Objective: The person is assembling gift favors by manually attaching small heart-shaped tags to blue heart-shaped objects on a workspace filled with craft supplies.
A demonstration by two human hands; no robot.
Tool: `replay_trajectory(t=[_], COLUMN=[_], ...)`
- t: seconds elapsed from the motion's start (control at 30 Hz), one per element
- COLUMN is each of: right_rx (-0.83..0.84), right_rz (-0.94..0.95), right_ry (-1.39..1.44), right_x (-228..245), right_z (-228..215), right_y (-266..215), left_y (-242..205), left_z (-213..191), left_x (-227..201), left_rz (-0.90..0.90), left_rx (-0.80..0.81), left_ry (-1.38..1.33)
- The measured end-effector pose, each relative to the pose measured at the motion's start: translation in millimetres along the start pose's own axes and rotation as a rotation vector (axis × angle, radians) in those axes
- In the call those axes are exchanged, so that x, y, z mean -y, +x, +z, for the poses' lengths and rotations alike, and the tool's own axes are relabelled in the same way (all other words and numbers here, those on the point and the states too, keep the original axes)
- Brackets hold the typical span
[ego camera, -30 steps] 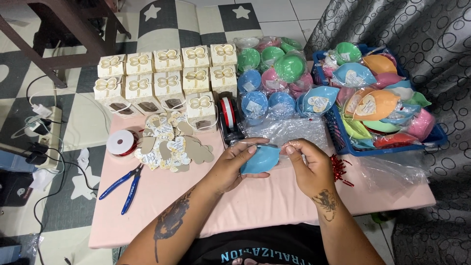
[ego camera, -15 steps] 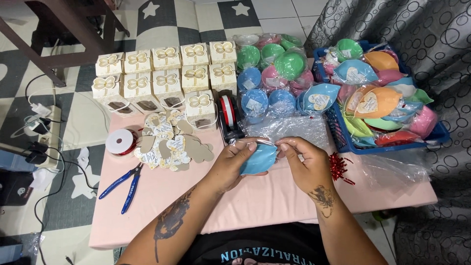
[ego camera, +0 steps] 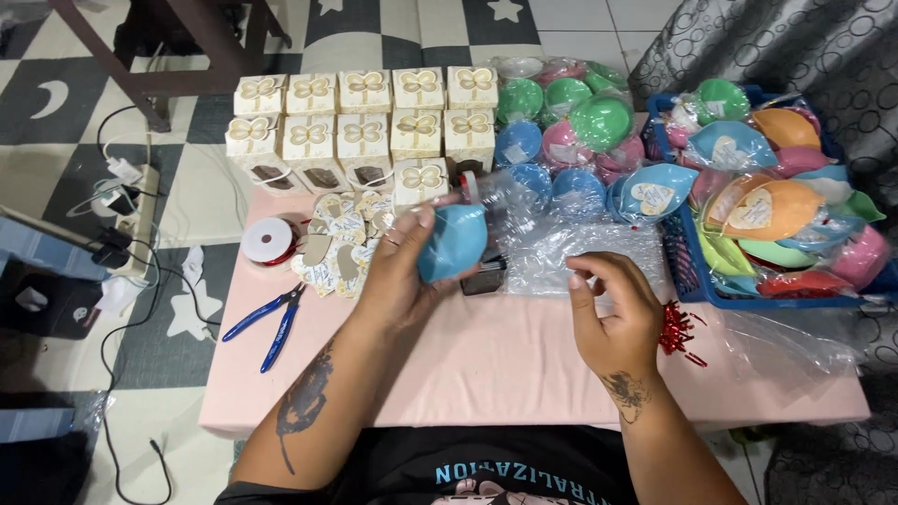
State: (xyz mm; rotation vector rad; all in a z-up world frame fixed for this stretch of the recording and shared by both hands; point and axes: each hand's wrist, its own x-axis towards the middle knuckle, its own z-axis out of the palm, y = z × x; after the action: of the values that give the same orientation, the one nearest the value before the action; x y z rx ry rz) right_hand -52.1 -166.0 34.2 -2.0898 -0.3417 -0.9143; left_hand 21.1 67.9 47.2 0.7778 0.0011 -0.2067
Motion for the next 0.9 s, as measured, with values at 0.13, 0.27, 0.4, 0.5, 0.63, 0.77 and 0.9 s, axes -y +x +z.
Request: replay_trajectory(t=[0.13, 0.27, 0.4, 0.5, 0.63, 0.77, 0.9], right_rx=[0.087, 0.267, 0.352, 0.453, 0.43, 0.504, 0.382], right_rz=[-0.068, -0.265, -0.418, -0.429, -0.458, -0.432, -0.45], right_ry=[-0.026, -0.221, -0.423, -0.575, -0.683, -0.603, -0.538], right_x=[15, 25, 47, 44, 19, 5, 3], right_z=[39, 85, 123, 147, 163, 160, 149], right_y=[-8, -21, -14, -17, -31, -37, -30], left_y=[8, 14, 19, 29, 24, 26, 24], left_z=[-39, -73, -81, -99, -91, -96, -93], left_x=[-27, -27, -17, -7, -11, -5, -5], left_rz=[0.204, 0.208, 0.189, 0.192, 0.19, 0.184, 0.173], left_rx=[-0.061, -0.058, -0.032, 0.006, -0.017, 0.004, 0.042], left_ry=[0.073, 0.01, 0.026, 0.029, 0.021, 0.017, 0.004])
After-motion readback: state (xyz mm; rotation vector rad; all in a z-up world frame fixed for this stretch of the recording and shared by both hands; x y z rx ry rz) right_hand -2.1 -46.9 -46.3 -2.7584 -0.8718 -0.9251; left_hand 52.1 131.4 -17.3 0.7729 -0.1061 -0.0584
